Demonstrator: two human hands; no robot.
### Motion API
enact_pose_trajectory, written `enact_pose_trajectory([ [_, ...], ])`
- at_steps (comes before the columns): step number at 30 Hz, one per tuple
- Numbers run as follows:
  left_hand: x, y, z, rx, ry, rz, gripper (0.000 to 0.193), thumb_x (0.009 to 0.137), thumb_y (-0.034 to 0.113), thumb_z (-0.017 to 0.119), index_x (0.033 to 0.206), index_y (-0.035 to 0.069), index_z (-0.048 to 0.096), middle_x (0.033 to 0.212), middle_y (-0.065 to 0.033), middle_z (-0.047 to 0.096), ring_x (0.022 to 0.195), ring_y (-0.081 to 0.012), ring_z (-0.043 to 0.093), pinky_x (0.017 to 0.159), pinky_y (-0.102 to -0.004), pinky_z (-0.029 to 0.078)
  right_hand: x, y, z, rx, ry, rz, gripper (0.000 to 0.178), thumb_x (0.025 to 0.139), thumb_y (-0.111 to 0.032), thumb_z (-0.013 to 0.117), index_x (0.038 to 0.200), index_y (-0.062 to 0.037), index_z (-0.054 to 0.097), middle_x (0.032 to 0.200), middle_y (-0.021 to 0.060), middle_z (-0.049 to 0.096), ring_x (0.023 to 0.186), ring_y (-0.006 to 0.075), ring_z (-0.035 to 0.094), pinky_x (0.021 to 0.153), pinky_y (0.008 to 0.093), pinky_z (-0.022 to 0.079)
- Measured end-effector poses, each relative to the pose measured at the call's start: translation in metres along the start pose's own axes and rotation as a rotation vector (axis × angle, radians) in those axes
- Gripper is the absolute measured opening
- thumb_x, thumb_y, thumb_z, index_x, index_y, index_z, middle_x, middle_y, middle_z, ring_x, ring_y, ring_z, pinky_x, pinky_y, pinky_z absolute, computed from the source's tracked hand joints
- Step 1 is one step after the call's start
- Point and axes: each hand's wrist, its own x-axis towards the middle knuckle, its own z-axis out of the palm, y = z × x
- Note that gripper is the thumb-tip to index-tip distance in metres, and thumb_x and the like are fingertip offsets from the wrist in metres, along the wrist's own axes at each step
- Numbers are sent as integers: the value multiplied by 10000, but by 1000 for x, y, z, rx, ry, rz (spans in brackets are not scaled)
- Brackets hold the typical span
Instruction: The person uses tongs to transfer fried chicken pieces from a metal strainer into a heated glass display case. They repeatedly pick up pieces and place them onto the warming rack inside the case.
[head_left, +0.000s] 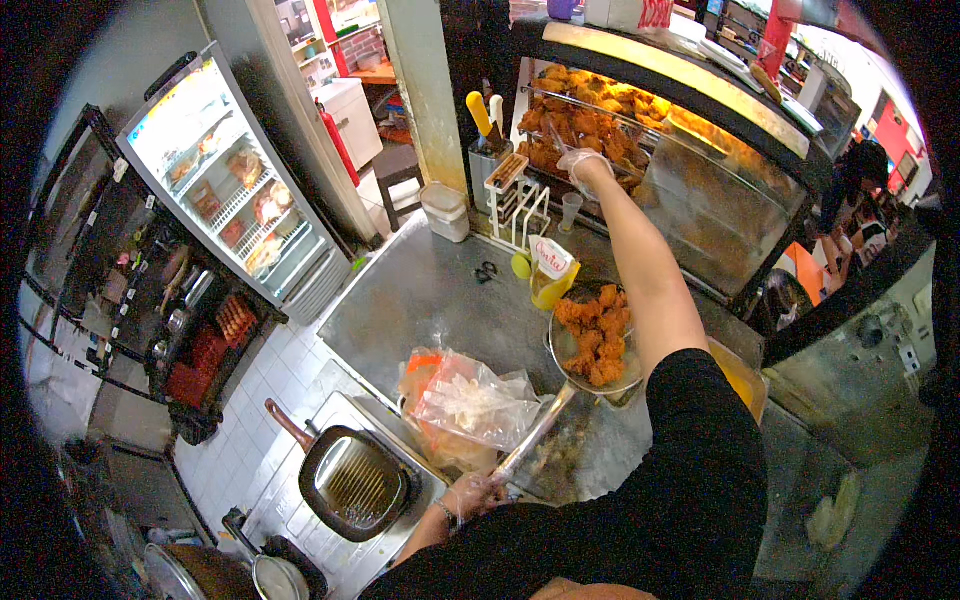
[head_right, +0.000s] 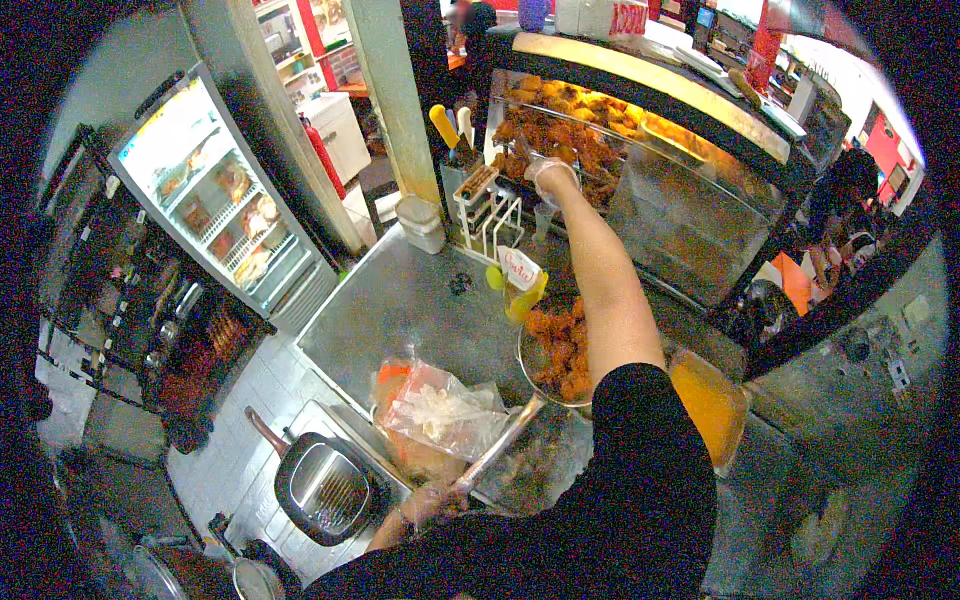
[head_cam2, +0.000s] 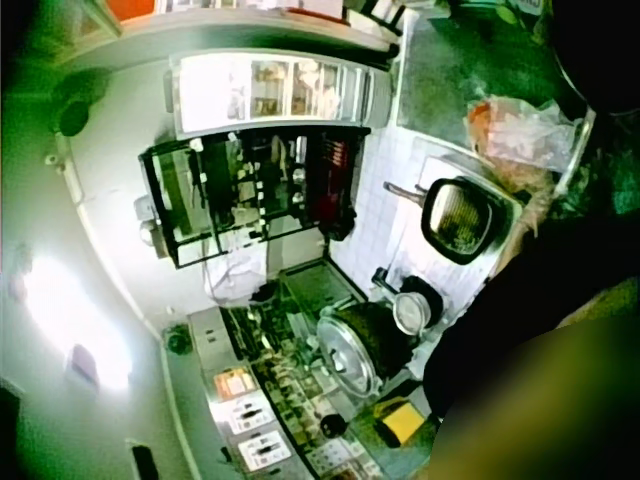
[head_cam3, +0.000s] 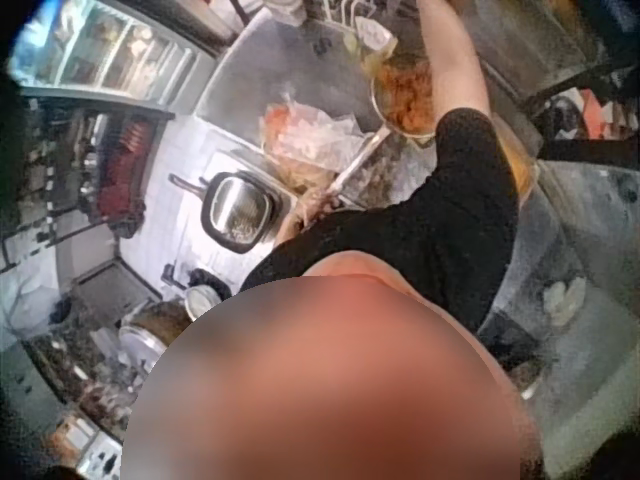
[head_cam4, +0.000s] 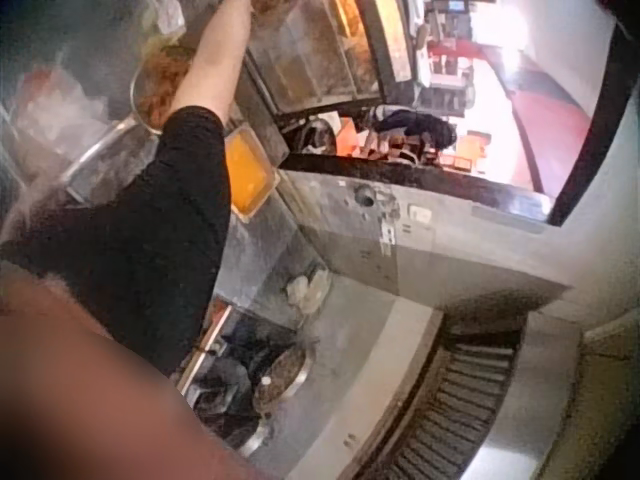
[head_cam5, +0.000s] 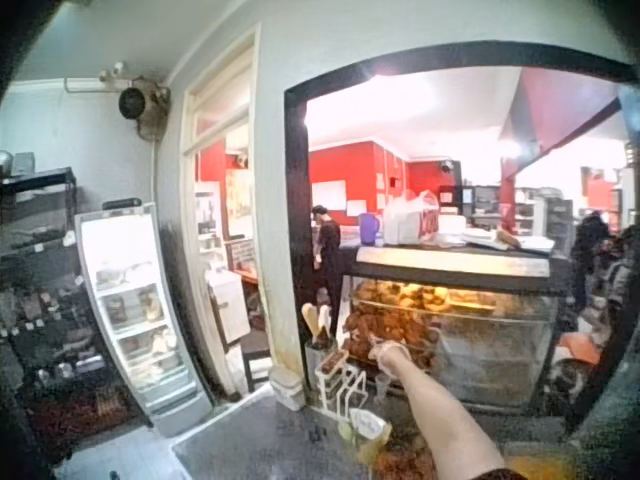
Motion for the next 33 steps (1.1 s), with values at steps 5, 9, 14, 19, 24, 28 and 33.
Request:
enact_pose_trajectory([
  [5, -3, -1, 7, -18, 43, 60, 401, 999, 456, 502, 1073, 75, 603, 805, -21, 625, 579, -122, 553, 475, -271, 461, -99, 6, -36, -208, 46, -318, 378, 880, -374, 624, 886, 3, 650, 798, 124, 669, 709, 253, 632, 682, 424, 480],
  [9, 0, 1, 17, -114, 10, 71, 388, 992, 456, 518, 1033, 80, 606, 819, -19, 629, 600, -123, 569, 497, -261, 466, -204, 11, -50, 245, 4, -70, 366, 876, -370, 635, 747, -28, 600, 665, 108, 609, 600, 245, 587, 608, 409, 452],
  [14, 1, -3, 23, 80, 5, 249, 298, 989, 387, 541, 1050, 97, 571, 771, 5, 589, 544, -105, 541, 462, -257, 443, -364, 43, -19, 444, 33, 327, 528, 795, -563, 702, 737, -40, 662, 565, 80, 584, 490, 198, 537, 509, 368, 407],
  [19, 1, -5, 37, -92, -68, 270, 227, 995, 301, 549, 1136, 125, 523, 787, 19, 544, 544, -87, 493, 430, -238, 406, -510, 57, 35, 447, -180, 528, 600, 789, -602, 679, 787, -3, 670, 627, 118, 631, 571, 250, 613, 569, 397, 467],
  [24, 7, -12, 55, 14, -19, 537, 198, 999, 280, 536, 1114, 124, 491, 774, 9, 525, 529, -90, 464, 423, -250, 395, -580, 53, 97, 84, -116, 265, 560, 835, -544, 637, 949, 1, 693, 814, 210, 668, 787, 358, 666, 740, 440, 518],
  [28, 6, -7, 70, -399, -31, 80, 154, 1001, 261, 518, 1017, 114, 474, 771, -4, 529, 502, -97, 442, 421, -265, 381, -571, 38, 115, 48, -140, 314, 589, 841, -473, 634, 1131, 40, 633, 1126, 302, 637, 1067, 439, 618, 920, 492, 494],
  [33, -7, 6, 76, -383, -12, 54, 148, 989, 257, 536, 1000, 123, 475, 749, 4, 511, 498, -94, 435, 410, -267, 361, -507, 17, 132, 54, -108, 515, 514, 855, -395, 616, 1151, 25, 627, 1105, 314, 645, 1048, 450, 632, 931, 499, 496],
])
